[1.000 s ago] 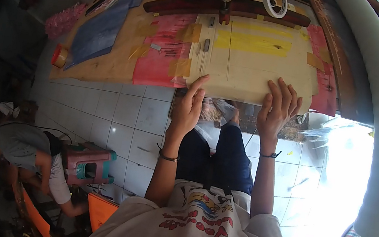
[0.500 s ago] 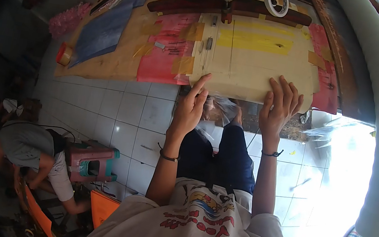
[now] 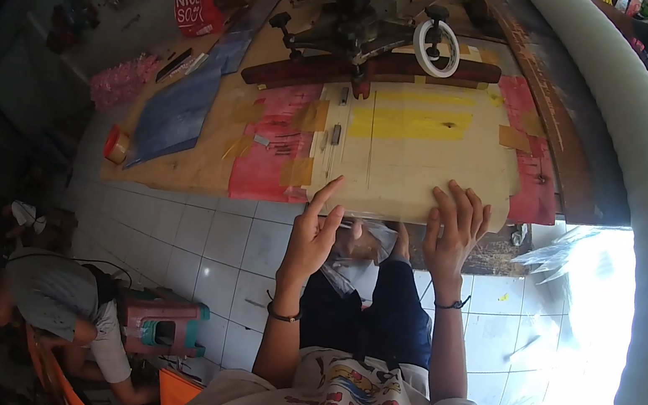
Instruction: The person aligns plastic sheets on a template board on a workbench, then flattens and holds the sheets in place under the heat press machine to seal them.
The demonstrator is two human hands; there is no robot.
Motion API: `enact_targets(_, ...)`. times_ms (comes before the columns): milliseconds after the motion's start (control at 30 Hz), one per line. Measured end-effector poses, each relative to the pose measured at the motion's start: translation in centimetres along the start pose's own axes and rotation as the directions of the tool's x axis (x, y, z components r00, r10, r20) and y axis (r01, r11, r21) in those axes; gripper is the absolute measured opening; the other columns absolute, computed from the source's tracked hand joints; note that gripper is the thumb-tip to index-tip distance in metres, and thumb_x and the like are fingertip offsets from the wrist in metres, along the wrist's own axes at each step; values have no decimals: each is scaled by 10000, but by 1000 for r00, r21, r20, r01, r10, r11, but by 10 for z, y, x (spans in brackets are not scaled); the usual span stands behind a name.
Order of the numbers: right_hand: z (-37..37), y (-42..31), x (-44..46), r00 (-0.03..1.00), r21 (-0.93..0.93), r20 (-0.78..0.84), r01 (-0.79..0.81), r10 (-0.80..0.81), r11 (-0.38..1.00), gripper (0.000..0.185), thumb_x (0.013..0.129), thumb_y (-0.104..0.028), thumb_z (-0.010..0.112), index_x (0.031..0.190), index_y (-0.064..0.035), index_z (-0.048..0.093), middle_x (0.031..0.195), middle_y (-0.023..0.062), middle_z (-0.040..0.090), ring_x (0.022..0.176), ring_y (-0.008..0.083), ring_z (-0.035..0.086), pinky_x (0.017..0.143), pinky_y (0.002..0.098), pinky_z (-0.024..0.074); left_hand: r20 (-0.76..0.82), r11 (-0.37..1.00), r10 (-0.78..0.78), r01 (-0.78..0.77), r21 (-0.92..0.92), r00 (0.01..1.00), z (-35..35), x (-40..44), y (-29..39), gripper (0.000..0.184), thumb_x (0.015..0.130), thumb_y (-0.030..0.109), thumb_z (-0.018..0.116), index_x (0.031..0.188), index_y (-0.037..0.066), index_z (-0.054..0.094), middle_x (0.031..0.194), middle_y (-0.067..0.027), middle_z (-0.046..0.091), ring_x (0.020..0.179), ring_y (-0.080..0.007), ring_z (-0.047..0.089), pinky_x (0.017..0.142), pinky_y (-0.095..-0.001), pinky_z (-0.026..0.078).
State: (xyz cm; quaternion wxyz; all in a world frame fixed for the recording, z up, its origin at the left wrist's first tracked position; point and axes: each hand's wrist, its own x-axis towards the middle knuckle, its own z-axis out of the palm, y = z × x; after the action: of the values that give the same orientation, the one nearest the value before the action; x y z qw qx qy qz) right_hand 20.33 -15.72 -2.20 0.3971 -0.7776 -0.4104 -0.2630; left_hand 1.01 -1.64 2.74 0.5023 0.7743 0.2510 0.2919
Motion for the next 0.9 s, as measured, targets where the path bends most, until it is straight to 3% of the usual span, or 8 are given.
enact_targets(100,1,4,-1,1000,-3,-4,16,-16,1000,309,949,-167,603,1240,-151,706,1388,76,612,1367,323,465,1231,534,186,-21,997,-42,43,59,999,1,4,-7,504,1080,185,540,1563,126,408,1465,-148,597,540,-64,538,539,-254,455)
enact_targets(200,0,2,-1,1000,7,7,-8,8,1000,313,942,-160,603,1236,-156,709,1389,78,612,1368,324,463,1232,534,182,-79,996,-88,89,7,993,5,6,-18,545,1085,189,539,1602,165,370,1024,-104,692,540,-62,494,538,-252,437)
enact_targets(267,2,3,-3,1000,11,-9,-1,2,1000,311,936,-152,605,1228,-156,710,1382,77,615,1367,325,463,1231,540,180,-122,995,-68,58,-86,990,6,9,-23,553,1088,196,536,1612,183,358,763,-50,627,543,-64,483,542,-253,427)
enact_targets(367,5,5,-3,999,12,-39,9,-8,1000,295,930,-145,609,1207,-153,714,1369,72,620,1365,323,465,1228,545,181,-101,997,-46,39,-63,994,7,10,-25,529,1104,256,515,1611,207,369,613,55,434,517,-35,391,487,-223,361)
enact_targets(600,-36,-41,31,977,166,174,-154,125,974,217,963,-149,633,1162,-106,710,1303,108,635,1302,352,522,1212,561,213,71,988,-103,110,-107,992,-3,12,-21,412,1097,225,535,1503,156,528,694,22,499,580,-51,431,561,-240,424)
enact_targets(633,-41,-46,42,970,270,226,-149,88,951,268,964,-152,654,1221,-77,675,1336,175,602,1289,384,534,1194,558,268,67,982,-92,102,-159,993,-2,13,-21,387,1097,230,536,1472,136,555,880,-6,626,597,-47,435,569,-226,428)
enact_targets(733,-33,-62,78,920,386,386,-230,70,894,372,958,-154,673,1309,-52,608,1407,250,539,1296,404,527,1178,552,307,65,979,-86,97,-180,994,-2,16,-24,388,1096,225,538,1469,119,554,1167,-27,668,613,-37,431,569,-219,428)
enact_targets(900,47,-44,124,782,186,596,86,-182,979,501,1027,-337,571,1424,-35,521,1570,279,394,1461,420,386,1230,548,250,76,973,-62,78,-216,995,0,13,-35,377,1093,206,541,1454,98,563,1367,-46,655,620,-24,423,568,-210,427)
